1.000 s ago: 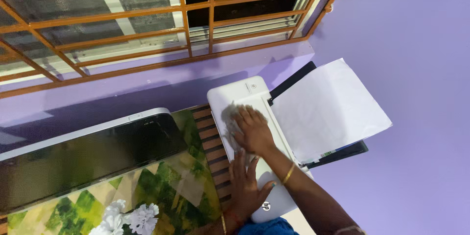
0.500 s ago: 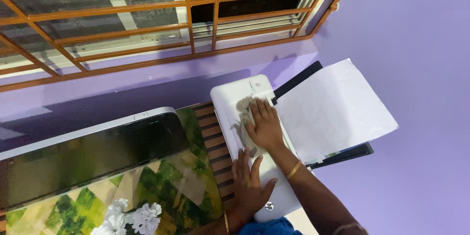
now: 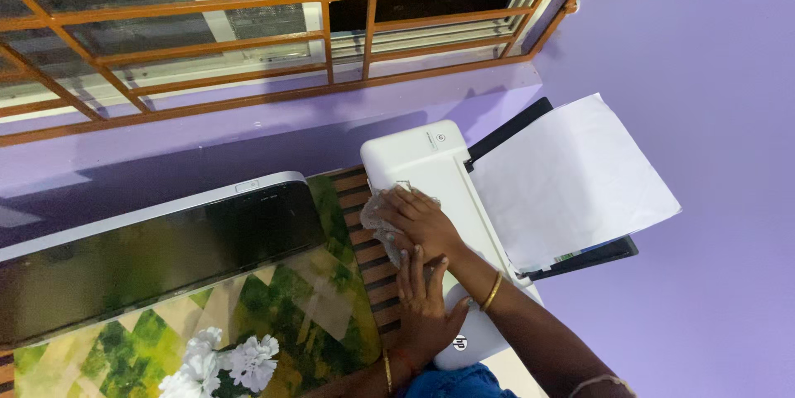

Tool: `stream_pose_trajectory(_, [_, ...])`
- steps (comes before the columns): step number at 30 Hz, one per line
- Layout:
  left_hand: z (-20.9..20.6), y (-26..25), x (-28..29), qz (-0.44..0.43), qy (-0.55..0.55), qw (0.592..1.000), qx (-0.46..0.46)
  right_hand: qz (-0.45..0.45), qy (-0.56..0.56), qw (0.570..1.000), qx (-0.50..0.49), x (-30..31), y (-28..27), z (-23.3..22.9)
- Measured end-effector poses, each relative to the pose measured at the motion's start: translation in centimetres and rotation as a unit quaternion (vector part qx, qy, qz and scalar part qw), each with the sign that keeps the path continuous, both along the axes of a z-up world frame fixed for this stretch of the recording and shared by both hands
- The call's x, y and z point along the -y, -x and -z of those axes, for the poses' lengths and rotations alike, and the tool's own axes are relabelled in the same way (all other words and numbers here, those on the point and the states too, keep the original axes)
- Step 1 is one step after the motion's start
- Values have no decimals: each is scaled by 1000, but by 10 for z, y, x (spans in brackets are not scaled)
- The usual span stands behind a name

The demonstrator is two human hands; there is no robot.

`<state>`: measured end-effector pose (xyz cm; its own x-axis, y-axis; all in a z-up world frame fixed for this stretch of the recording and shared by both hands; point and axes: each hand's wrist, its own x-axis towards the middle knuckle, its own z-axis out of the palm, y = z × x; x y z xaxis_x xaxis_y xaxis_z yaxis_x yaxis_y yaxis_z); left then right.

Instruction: The person wipes the exterior surfaces and scanning bed of a printer with a cloth before picking up papers and wiping the paper tray area.

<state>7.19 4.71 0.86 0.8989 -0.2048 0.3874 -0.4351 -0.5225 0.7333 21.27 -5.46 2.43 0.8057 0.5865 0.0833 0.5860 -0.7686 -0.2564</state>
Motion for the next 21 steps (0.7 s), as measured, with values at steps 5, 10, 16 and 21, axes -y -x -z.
stream_pose_trajectory(5, [0,-3,-1,4,-4,1000,7,11,-30,999,20,-12,-8,-12])
stream_pose_trajectory(10, [5,-2,-2,25,4,999,24,46,33,998,1,-27,-47,-16])
stream_pose_trajectory(16, [5,-3,4,-19,26,998,46,190,26,981,0,-45,-85,-8])
stream_pose_trajectory(21, [3,0,3,-15,37,999,9,241,60,968,38,-47,-83,3])
